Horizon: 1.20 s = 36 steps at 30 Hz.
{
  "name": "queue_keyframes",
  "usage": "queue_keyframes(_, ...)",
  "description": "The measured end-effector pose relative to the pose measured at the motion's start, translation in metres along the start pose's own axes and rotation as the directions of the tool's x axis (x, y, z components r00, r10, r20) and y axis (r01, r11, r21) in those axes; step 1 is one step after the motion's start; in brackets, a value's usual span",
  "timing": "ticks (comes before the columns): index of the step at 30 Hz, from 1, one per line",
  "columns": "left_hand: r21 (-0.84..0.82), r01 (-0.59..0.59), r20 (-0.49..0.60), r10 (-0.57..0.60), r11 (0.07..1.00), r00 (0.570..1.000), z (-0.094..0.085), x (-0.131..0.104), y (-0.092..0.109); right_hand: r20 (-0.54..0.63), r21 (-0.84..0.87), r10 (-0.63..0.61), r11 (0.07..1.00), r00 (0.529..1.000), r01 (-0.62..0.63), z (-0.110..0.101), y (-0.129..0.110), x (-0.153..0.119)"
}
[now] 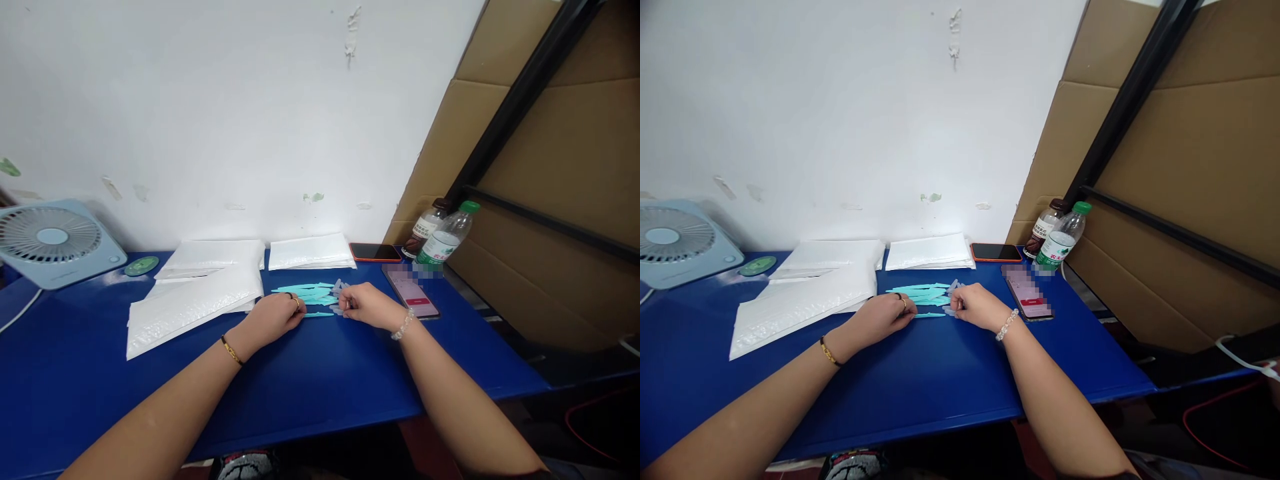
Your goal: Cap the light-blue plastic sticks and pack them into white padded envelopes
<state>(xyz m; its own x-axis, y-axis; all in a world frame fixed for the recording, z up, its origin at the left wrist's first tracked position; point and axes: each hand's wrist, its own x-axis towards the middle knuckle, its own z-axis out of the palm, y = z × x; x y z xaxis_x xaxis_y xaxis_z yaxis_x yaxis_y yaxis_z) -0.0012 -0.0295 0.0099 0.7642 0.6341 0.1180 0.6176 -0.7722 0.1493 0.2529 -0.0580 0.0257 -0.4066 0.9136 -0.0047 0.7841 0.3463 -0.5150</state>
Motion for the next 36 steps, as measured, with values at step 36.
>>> queue_keyframes(36, 0.004, 0.081, -0.180, -0.079, 0.997, 0.981, 0.008, 0.007, -0.015, -0.095, -0.115, -0.064, 0.992, 0.993, 0.053, 0.001, 0.001, 0.002)
